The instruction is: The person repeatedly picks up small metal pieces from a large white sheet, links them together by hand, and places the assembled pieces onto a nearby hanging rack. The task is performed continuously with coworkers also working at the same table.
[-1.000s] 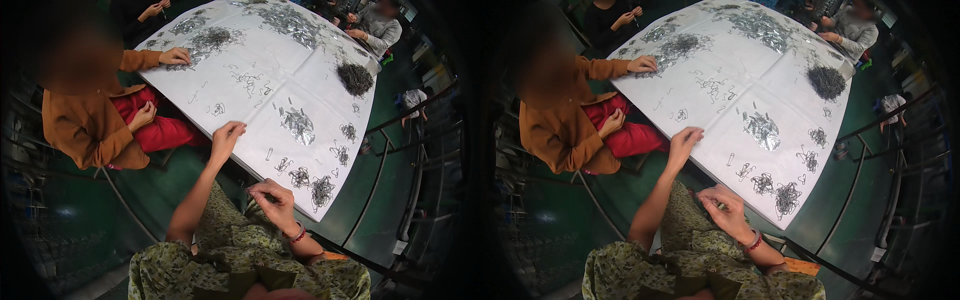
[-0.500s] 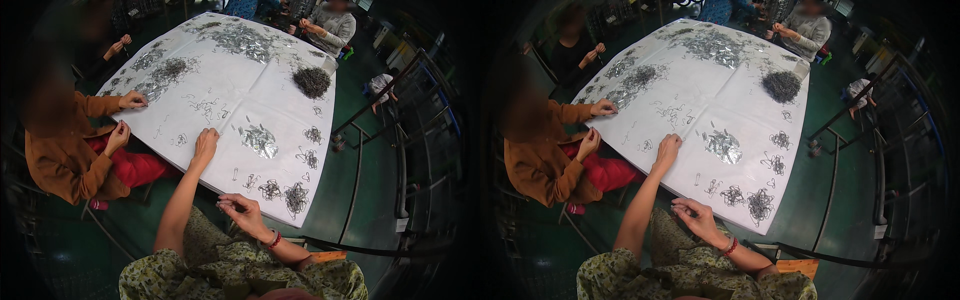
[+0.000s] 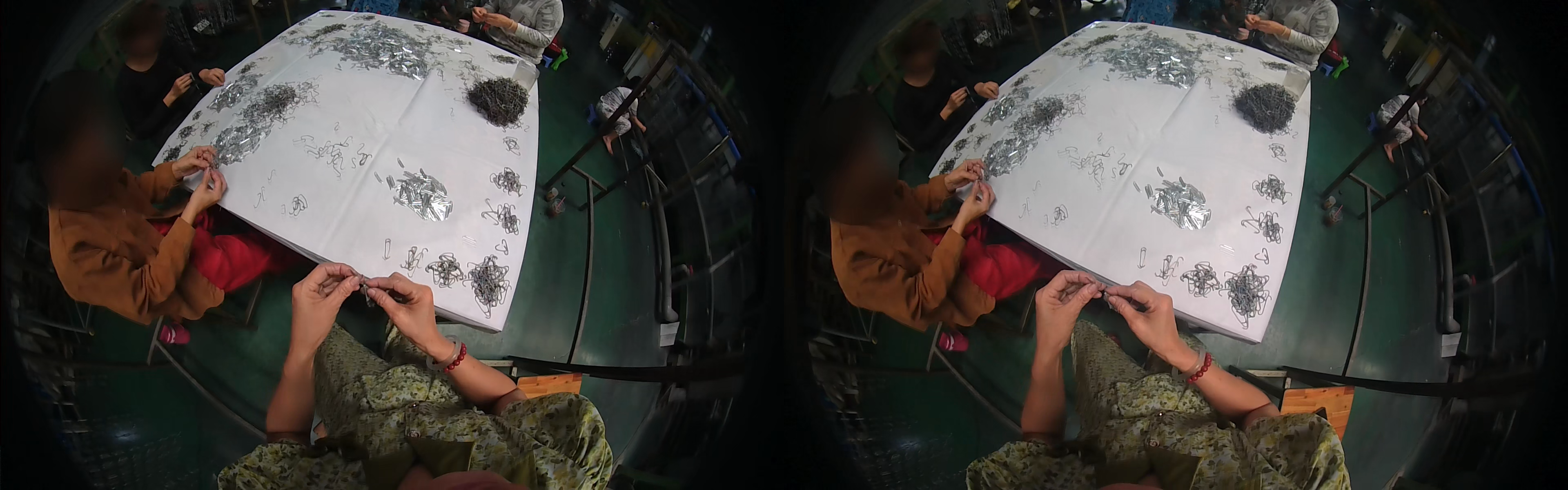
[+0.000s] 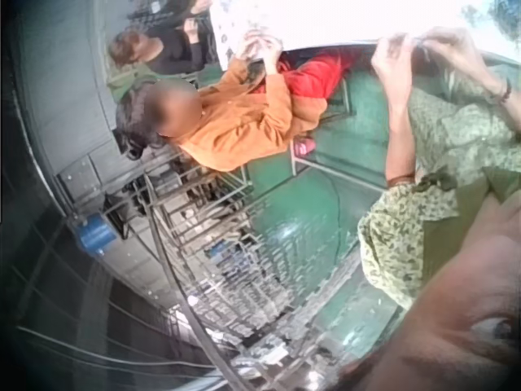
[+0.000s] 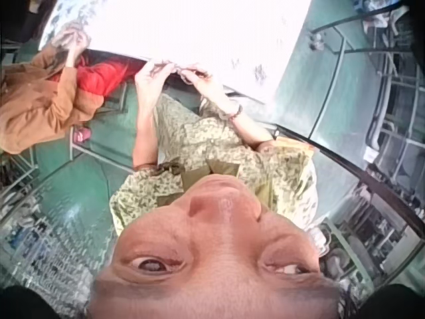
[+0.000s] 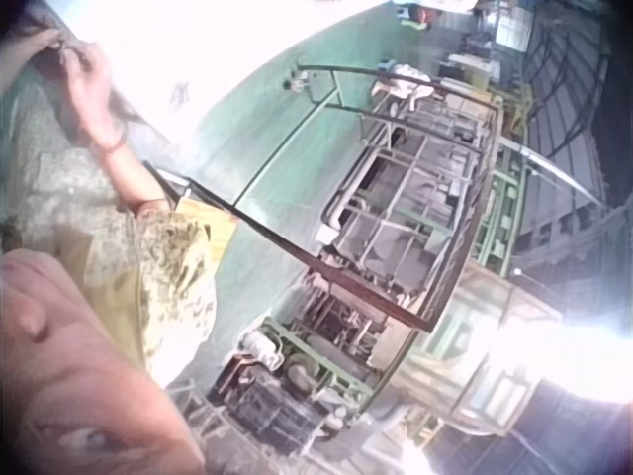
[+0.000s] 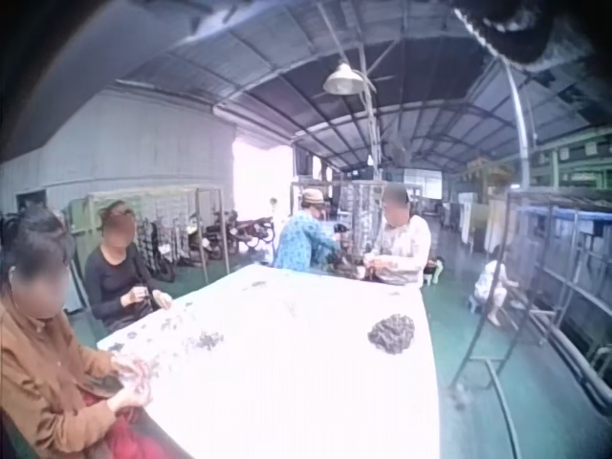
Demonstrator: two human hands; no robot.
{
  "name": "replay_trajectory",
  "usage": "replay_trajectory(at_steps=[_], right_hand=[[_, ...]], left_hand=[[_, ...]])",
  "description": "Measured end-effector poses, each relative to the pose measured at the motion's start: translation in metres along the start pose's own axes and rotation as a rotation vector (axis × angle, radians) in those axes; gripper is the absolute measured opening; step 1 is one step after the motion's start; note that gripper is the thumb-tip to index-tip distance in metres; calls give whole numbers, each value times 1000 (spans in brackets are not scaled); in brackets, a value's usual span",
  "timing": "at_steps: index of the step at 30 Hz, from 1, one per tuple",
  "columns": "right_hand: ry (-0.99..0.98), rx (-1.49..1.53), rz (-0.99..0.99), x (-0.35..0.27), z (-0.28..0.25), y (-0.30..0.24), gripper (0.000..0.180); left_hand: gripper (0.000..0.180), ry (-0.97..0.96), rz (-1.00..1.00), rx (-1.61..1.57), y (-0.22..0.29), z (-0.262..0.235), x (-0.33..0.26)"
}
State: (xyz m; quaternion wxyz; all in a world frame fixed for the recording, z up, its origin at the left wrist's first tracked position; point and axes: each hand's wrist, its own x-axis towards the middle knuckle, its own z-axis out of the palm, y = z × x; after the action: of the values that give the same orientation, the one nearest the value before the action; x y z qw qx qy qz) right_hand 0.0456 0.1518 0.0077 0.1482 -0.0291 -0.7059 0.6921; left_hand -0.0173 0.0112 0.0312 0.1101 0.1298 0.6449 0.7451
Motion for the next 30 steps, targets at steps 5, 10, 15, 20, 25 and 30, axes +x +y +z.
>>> replay_trajectory(at_steps=[5,10,15,20,25,30], right_hand=[[38,32,21,-6,3,-13,14],[101,61,6,-9,3,-15,11],[94,-144,-217,-8,4,-8,15],[36,-203,-340,-2,7,-6,19],[168,-389,-56,56,-54,3,20],[10,-1009,-118,154,-142,93,17]], left_hand=[[9,21,299,392,14,8,-22],[11,30,332,447,8,10,-24],[9,55,231,399,5,14,-30],[6,131,176,160,-2,16,-30],[6,139,229,121,3,14,-25],[9,96,201,193,16,13,-18]])
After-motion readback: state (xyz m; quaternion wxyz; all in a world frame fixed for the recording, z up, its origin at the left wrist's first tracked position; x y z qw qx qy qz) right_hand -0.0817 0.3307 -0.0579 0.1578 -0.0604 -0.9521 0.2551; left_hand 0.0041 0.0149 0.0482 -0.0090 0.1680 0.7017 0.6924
